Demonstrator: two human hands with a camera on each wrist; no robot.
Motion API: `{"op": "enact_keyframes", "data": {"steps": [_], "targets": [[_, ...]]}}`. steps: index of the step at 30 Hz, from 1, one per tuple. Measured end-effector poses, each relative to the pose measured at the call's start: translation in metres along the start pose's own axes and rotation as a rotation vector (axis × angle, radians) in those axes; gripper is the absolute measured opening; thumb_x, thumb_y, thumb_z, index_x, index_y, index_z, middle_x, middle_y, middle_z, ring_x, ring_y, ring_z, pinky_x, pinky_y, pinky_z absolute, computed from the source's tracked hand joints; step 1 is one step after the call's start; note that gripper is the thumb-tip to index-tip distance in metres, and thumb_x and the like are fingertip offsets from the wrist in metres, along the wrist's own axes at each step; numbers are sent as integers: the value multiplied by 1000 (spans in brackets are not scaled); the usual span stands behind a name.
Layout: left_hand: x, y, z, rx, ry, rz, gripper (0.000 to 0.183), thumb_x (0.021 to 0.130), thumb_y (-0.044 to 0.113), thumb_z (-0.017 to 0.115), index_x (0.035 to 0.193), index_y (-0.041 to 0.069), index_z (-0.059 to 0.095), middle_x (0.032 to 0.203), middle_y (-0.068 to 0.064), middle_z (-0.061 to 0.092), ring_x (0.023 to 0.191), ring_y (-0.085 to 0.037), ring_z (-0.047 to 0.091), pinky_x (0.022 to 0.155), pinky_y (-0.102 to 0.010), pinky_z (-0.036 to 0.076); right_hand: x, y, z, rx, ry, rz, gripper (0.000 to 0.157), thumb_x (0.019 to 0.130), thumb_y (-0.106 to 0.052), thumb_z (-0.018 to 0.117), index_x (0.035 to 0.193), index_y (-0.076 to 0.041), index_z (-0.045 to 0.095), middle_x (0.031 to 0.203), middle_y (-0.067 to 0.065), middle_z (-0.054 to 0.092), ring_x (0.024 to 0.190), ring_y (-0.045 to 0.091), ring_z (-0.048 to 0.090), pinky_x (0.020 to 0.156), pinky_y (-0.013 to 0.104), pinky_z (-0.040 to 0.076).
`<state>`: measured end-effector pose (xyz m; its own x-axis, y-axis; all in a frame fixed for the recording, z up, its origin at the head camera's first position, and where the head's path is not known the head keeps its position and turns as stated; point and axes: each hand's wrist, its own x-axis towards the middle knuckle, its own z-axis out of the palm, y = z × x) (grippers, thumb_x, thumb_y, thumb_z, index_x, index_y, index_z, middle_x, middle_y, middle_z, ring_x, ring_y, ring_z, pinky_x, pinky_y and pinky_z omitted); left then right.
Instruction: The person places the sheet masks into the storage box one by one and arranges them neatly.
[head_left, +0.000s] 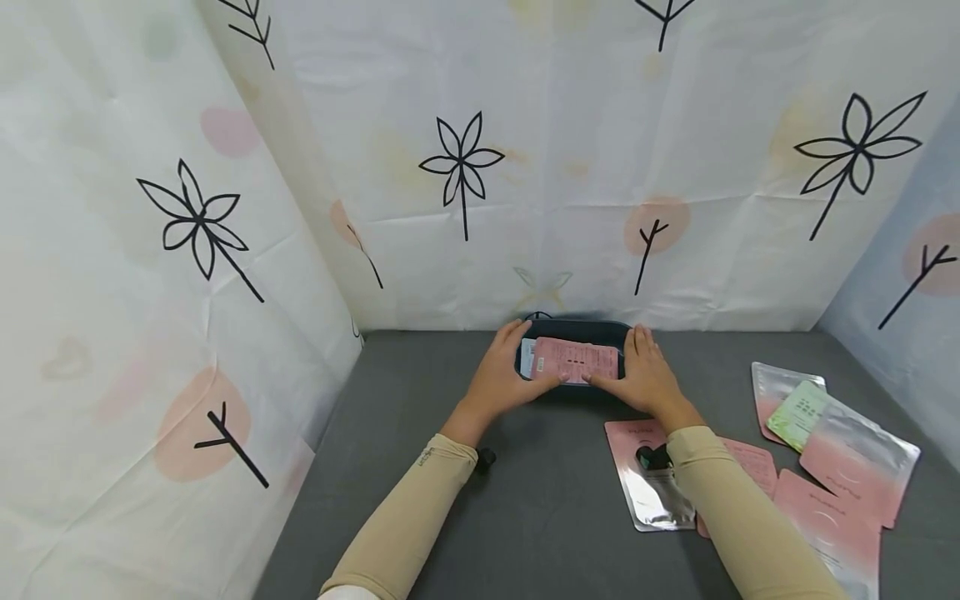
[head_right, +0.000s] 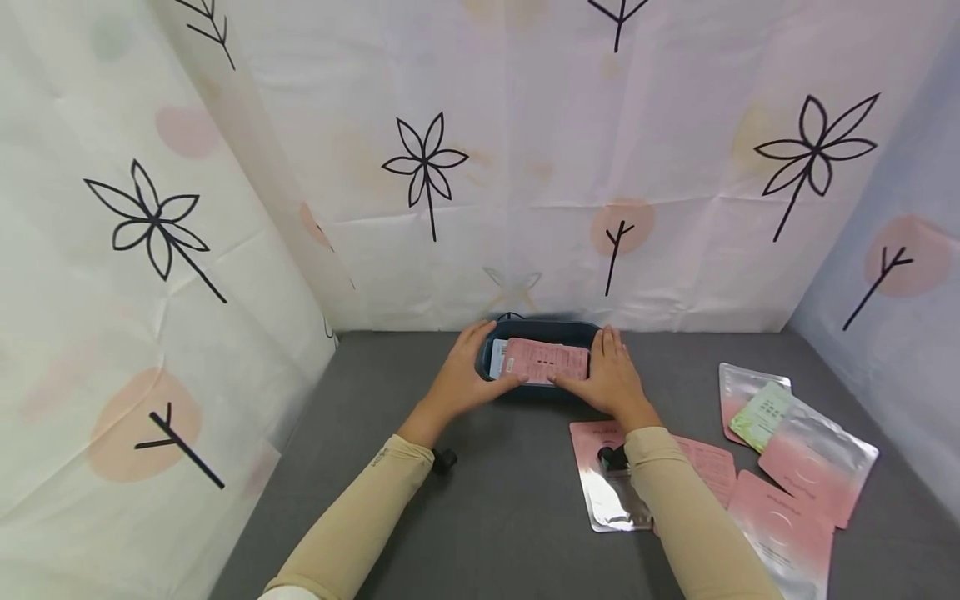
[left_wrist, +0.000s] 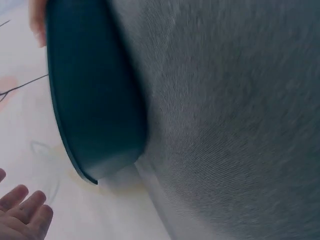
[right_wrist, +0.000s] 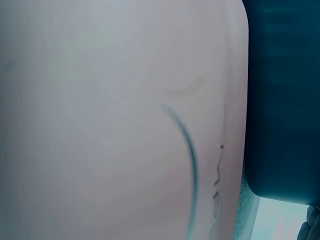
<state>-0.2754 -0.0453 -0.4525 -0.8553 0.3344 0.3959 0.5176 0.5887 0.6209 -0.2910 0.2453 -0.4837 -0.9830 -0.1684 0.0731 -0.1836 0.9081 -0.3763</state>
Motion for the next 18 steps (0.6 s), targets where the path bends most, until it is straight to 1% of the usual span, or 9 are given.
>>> {"op": "enact_keyframes", "data": {"steps": [2,5,8,13,18], "targets": [[7,0,3,66,-32,18,105,86,62,81,169,19,32,173,-10,31,154,-34,44,118,-58,47,0,1,1,-4,2,-1,128,93,-73,62,163,16,3,174,36,0,162,54,-1,131,68,7],[16,-3,10,167,-67,59,111,85,68,78,168,12,32,173,-18,32,154,-37,44,120,-58,46,2,3,2,-9,4,-1,128,93,-75,61,164,15,4,174,36,0,162,54,0,130,68,8],[24,-8,19,238,-97,75,113,84,72,76,167,8,34,172,-22,33,156,-39,41,123,-58,42,4,3,3,-16,4,0,129,93,-76,61,164,15,3,174,35,0,162,54,0,130,69,9],[34,-14,31,302,-163,34,118,83,78,72,168,7,30,174,-21,28,159,-40,34,127,-57,35,5,5,4,-20,9,4,130,92,-76,62,164,15,3,174,35,-1,162,54,0,129,70,10],[41,-17,37,361,-203,8,124,83,83,68,168,3,26,175,-21,26,161,-41,31,130,-54,31,4,5,4,-22,10,0,129,93,-77,59,164,15,3,174,35,0,162,54,0,129,70,10]]}}
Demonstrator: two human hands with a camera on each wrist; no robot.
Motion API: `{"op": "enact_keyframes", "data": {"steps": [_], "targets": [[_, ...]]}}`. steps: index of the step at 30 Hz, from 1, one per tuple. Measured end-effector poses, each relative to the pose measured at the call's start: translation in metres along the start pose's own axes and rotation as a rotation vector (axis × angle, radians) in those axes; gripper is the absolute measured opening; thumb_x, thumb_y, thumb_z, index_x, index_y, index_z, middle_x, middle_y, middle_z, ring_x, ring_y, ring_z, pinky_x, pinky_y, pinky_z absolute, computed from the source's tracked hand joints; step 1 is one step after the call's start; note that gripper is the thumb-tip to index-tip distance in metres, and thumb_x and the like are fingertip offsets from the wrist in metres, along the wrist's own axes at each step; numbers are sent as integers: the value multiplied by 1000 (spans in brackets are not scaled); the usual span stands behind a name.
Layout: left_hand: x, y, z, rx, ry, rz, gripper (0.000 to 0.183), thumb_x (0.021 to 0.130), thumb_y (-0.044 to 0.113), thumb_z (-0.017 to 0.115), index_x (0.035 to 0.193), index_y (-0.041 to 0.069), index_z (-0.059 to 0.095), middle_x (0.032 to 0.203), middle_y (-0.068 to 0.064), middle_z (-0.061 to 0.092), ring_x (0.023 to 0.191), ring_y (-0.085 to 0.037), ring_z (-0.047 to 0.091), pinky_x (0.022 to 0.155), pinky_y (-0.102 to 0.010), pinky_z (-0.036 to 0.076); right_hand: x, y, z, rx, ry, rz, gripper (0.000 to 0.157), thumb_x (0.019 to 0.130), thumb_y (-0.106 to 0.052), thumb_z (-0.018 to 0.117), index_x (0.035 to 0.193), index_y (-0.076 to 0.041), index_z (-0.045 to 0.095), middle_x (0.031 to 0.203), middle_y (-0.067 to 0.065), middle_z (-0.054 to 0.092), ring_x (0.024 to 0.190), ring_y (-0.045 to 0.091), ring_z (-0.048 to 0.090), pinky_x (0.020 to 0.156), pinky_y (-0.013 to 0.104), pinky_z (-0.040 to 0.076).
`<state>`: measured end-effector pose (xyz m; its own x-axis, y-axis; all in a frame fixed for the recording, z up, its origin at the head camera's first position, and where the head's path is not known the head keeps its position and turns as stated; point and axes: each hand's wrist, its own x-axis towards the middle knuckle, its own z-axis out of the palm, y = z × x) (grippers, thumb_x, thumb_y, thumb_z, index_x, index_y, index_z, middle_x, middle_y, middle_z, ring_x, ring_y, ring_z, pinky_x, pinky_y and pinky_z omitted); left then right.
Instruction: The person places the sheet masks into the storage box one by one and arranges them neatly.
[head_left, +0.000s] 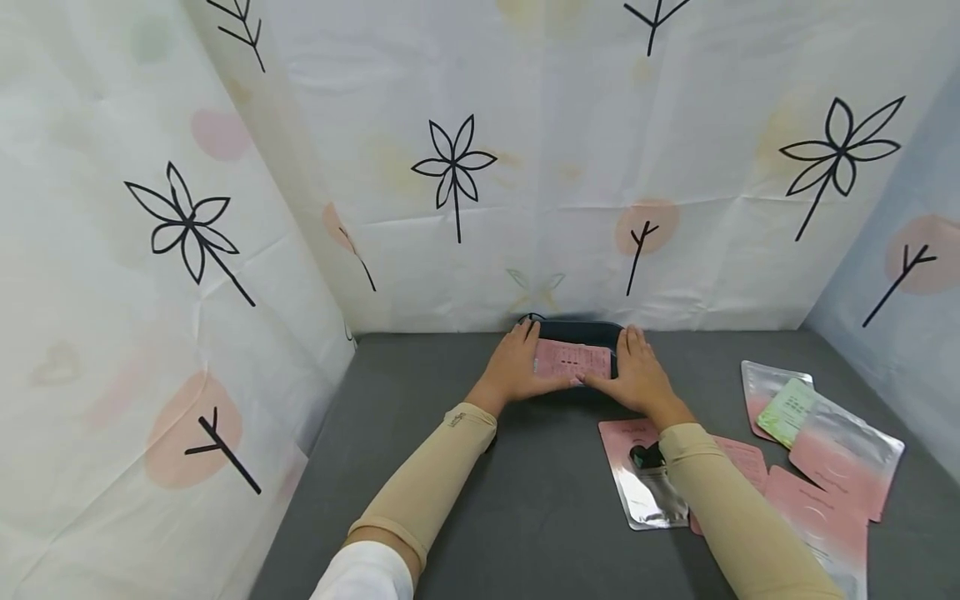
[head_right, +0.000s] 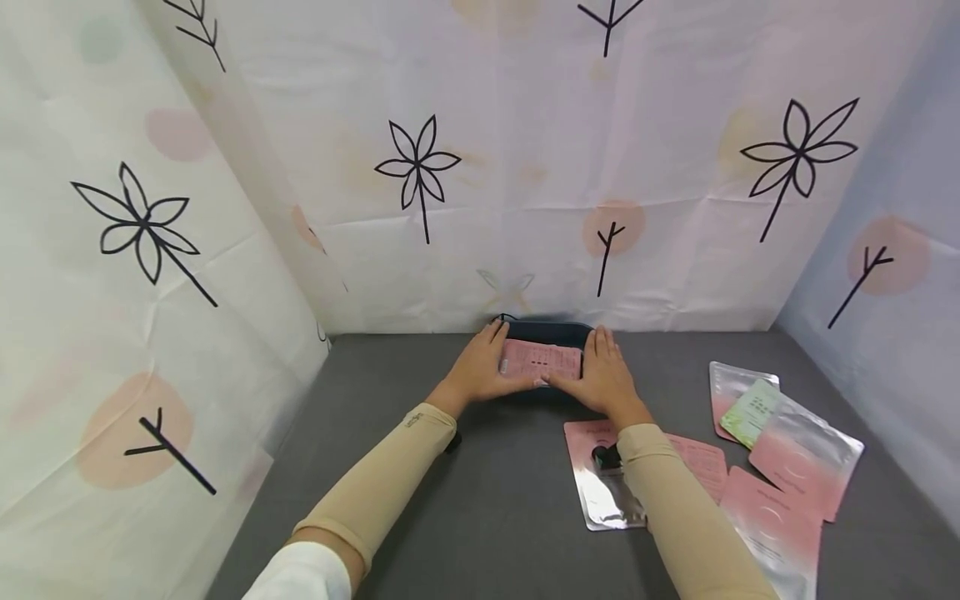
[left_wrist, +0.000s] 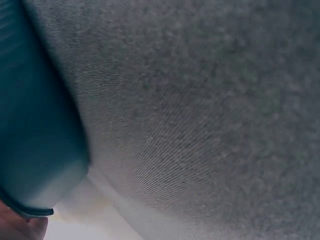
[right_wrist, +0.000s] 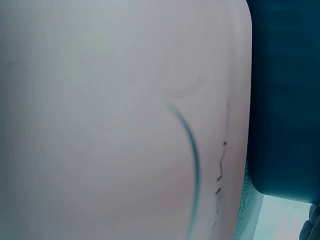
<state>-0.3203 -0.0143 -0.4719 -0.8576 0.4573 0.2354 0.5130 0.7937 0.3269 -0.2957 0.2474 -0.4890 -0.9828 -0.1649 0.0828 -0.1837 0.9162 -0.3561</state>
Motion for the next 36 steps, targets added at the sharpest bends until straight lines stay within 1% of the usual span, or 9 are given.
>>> {"op": "enact_keyframes", "data": {"steps": [5,10,16,21,26,31,36], "targets": [[5,-3,7,71,-53,-25,128,82,85,66,170,4,19,176,-20,21,164,-37,25,133,-51,25,-2,-2,-1,5,5,-10,119,99,-69,57,163,16,4,174,36,1,162,53,1,130,68,9],[12,-5,10,130,-58,-20,131,82,87,63,169,1,17,176,-22,20,164,-38,21,134,-51,22,-2,-1,-4,5,26,-11,116,100,-67,56,163,16,6,174,35,2,163,52,2,131,66,9],[16,-6,9,137,-92,-46,132,83,86,63,170,0,13,177,-22,17,166,-36,18,135,-50,19,-2,-2,-4,-4,13,-9,116,100,-68,56,163,16,6,174,35,2,163,52,1,131,66,8],[15,-4,8,156,-109,-58,135,81,88,64,169,-1,14,178,-22,15,167,-35,15,136,-48,17,-2,-2,-4,-2,-1,3,116,101,-66,57,163,16,5,174,34,0,163,51,-1,132,64,7],[16,-5,12,209,-120,-65,137,81,91,58,168,-3,10,178,-23,12,167,-34,10,136,-47,15,-1,-4,-5,-10,5,3,115,101,-66,57,163,16,5,174,35,0,163,51,0,132,64,7],[20,-8,18,225,-151,-86,140,82,94,53,168,-3,2,178,-22,7,168,-31,4,137,-46,11,-1,-5,-6,-10,1,6,115,101,-65,57,164,16,5,175,34,0,164,51,0,132,64,6],[18,-7,19,219,-147,-93,139,82,93,55,168,-3,4,178,-22,10,168,-32,7,136,-46,13,-2,-6,-5,-1,-4,13,116,100,-66,58,163,16,5,175,34,0,164,50,-1,132,64,7]]}}
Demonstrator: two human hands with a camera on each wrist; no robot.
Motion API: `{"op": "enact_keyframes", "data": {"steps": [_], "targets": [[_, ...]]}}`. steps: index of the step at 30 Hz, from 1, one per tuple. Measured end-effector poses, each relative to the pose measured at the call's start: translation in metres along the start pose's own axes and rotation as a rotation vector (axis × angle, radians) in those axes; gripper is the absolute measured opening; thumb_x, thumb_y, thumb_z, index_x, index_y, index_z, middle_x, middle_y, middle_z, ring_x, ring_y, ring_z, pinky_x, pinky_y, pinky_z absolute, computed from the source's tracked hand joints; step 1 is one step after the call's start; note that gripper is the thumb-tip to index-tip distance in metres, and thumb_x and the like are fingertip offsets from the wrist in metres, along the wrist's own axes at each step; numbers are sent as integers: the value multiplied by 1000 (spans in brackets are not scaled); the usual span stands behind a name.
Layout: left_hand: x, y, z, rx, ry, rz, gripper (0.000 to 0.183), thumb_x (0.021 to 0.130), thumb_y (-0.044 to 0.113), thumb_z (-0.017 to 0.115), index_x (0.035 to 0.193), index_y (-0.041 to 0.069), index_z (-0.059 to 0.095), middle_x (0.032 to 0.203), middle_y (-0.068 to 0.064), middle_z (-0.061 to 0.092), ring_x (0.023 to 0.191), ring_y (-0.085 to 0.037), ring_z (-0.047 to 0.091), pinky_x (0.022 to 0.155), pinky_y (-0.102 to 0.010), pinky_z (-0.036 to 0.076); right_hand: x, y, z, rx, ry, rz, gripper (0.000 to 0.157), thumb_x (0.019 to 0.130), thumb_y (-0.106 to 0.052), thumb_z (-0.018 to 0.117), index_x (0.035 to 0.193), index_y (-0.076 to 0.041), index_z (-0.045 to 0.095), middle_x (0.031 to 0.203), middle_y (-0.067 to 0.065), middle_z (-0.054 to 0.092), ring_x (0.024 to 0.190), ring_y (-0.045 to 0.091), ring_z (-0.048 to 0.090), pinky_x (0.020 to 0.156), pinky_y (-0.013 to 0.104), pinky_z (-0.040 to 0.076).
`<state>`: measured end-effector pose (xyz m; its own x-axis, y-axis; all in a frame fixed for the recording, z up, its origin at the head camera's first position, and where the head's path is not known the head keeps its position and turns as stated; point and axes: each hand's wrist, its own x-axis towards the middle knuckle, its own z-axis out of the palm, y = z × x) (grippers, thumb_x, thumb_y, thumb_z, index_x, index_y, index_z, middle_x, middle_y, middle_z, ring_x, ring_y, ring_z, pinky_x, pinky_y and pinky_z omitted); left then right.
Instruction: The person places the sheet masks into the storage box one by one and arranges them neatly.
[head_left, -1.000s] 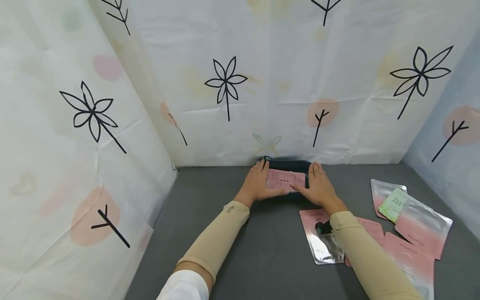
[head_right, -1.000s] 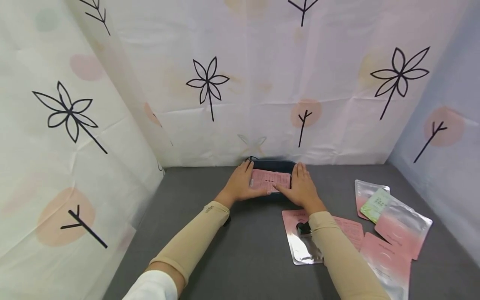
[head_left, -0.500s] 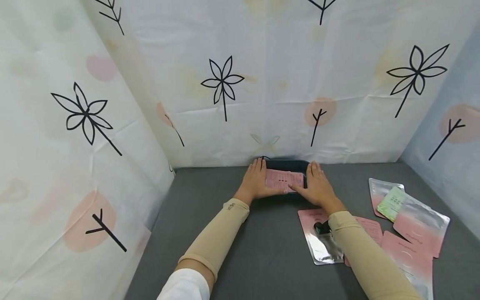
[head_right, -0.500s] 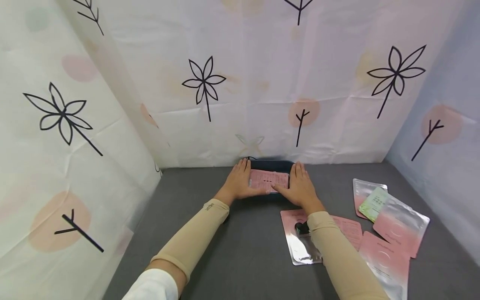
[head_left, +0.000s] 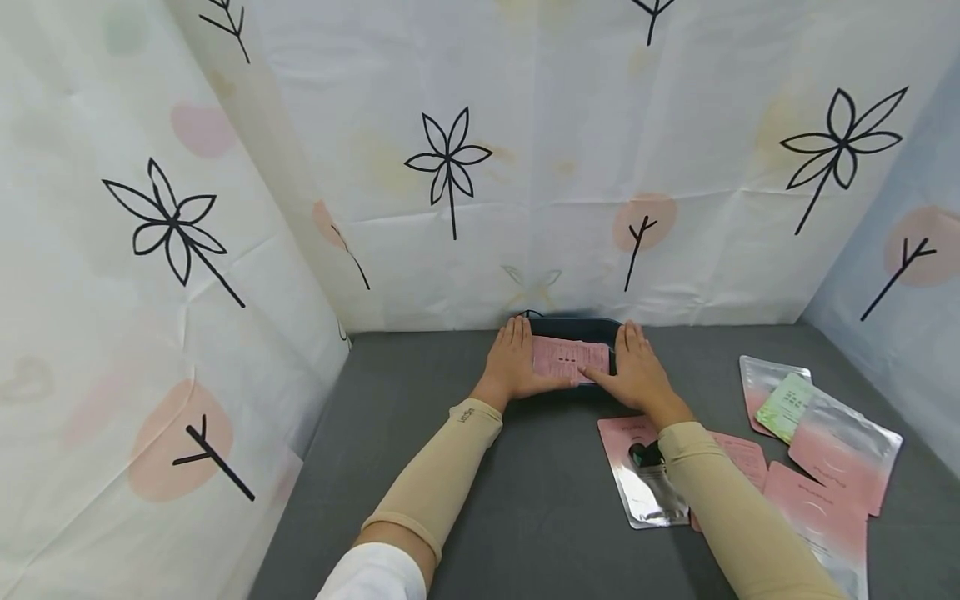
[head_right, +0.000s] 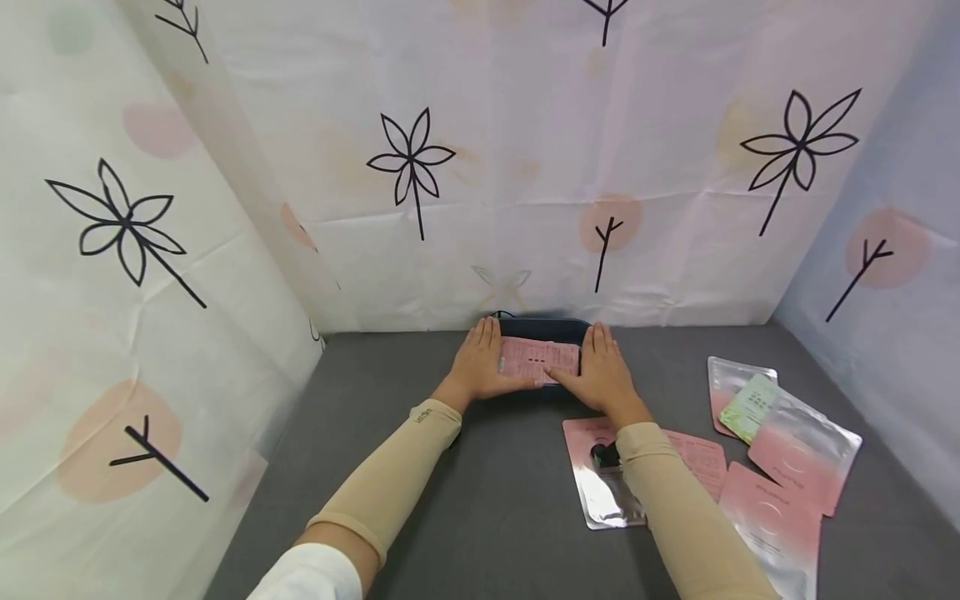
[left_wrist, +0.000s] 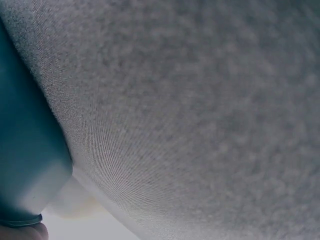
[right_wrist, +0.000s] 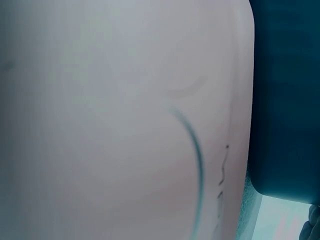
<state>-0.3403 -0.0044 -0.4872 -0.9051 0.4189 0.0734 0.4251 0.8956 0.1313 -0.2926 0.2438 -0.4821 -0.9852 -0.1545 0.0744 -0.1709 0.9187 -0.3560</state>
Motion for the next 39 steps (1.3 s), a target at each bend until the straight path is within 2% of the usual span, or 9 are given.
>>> {"op": "enact_keyframes", "data": {"steps": [13,29,39], "targets": [[5,1,1,31,-64,-49,143,78,98,51,169,1,-1,180,-16,3,168,-26,0,137,-42,7,2,3,3,1,-3,-6,118,100,-67,57,164,15,1,174,35,-1,163,51,-2,132,65,7],[2,2,0,-15,-31,-42,143,78,96,56,169,0,2,180,-17,5,168,-28,4,137,-44,10,2,5,2,-7,-6,-1,117,100,-66,57,163,16,2,175,34,-1,163,51,-3,131,66,7],[4,2,-1,11,-72,-62,145,77,98,54,169,3,-4,180,-15,1,168,-25,0,137,-42,8,2,5,2,-10,-13,6,118,100,-69,55,164,14,0,175,33,-3,163,51,-2,132,65,7]]}}
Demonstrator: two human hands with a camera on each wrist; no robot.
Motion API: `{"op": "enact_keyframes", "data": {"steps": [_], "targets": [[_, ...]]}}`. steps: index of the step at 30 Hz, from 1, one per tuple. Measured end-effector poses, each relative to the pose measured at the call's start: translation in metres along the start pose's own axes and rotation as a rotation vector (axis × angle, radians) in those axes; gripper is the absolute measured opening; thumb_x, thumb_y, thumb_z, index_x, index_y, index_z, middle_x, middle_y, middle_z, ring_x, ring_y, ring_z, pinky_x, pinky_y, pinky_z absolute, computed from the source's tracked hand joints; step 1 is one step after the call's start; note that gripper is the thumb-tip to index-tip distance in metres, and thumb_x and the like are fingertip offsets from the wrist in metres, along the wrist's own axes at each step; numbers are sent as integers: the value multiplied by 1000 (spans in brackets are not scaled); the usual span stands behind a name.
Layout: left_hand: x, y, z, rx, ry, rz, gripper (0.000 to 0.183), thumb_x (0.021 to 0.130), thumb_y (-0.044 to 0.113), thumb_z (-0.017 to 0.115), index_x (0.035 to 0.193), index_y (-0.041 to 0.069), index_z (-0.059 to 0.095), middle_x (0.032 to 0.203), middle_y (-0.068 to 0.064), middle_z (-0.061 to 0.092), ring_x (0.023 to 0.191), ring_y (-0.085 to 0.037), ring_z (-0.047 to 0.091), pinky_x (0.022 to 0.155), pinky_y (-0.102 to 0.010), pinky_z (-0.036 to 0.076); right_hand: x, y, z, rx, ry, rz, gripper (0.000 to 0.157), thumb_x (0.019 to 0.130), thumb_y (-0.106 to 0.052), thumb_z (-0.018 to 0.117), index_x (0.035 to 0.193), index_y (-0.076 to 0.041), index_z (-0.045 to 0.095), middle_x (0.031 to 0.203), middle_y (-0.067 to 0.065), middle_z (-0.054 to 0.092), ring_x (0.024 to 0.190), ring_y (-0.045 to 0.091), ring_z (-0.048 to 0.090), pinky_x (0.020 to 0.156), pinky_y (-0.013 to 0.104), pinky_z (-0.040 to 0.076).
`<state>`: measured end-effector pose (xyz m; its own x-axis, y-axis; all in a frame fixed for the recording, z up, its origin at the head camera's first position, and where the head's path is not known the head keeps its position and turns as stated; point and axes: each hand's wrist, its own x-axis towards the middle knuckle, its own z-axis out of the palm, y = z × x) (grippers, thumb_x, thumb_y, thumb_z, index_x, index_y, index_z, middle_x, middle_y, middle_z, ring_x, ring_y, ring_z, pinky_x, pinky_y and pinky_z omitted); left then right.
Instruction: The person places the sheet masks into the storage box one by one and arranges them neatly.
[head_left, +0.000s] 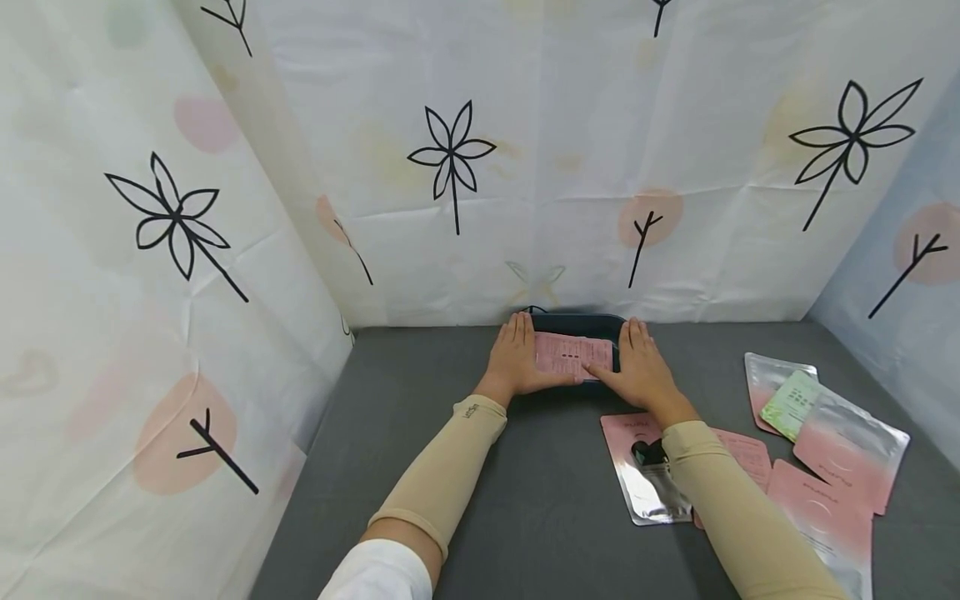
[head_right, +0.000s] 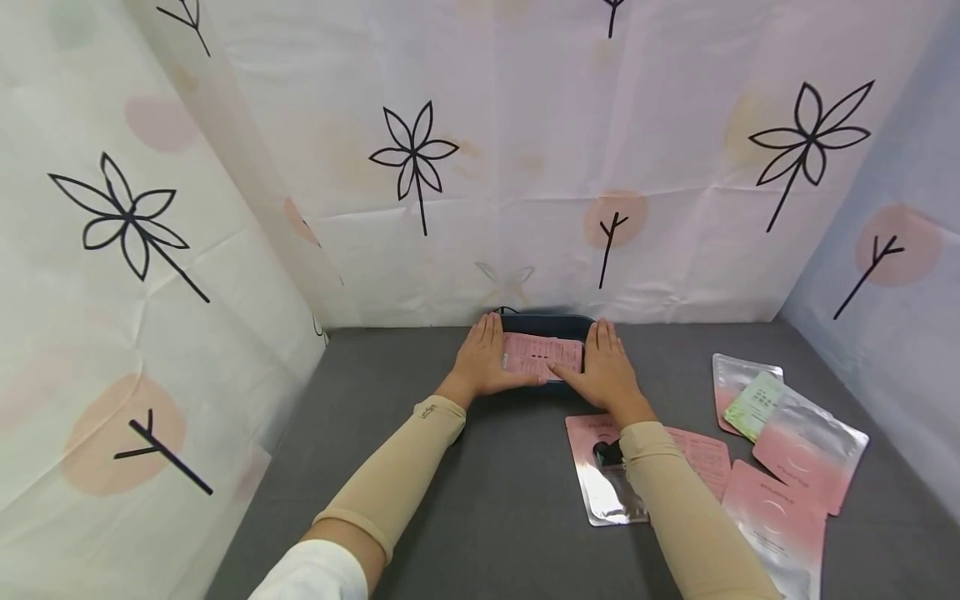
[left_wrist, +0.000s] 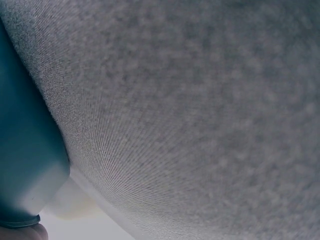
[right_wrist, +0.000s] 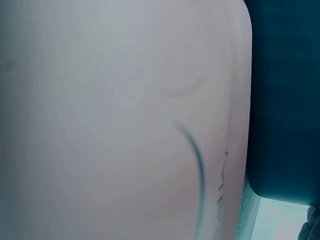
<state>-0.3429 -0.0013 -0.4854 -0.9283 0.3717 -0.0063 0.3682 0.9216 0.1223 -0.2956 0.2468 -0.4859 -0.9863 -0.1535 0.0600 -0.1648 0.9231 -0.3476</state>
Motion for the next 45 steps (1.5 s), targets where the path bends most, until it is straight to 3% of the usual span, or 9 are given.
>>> {"op": "enact_keyframes", "data": {"steps": [24,33,45], "targets": [[5,-1,3,29,-7,-2,144,78,100,49,169,3,-6,180,-14,-2,168,-26,-1,137,-42,7,-1,-2,-2,-7,11,-10,114,102,-64,56,164,15,2,174,35,-1,163,52,0,132,65,7],[4,-3,6,26,23,17,145,77,101,49,169,1,-3,180,-16,1,168,-28,3,137,-43,10,-2,-2,-2,-4,9,-8,114,102,-64,56,164,15,3,174,34,-1,163,52,1,132,66,7],[4,-1,4,55,-6,-5,144,77,100,49,169,3,-5,180,-14,-1,168,-25,0,137,-42,8,-1,-1,-2,7,-2,-13,114,102,-65,56,164,15,2,175,34,-2,163,52,-2,132,65,5]]}}
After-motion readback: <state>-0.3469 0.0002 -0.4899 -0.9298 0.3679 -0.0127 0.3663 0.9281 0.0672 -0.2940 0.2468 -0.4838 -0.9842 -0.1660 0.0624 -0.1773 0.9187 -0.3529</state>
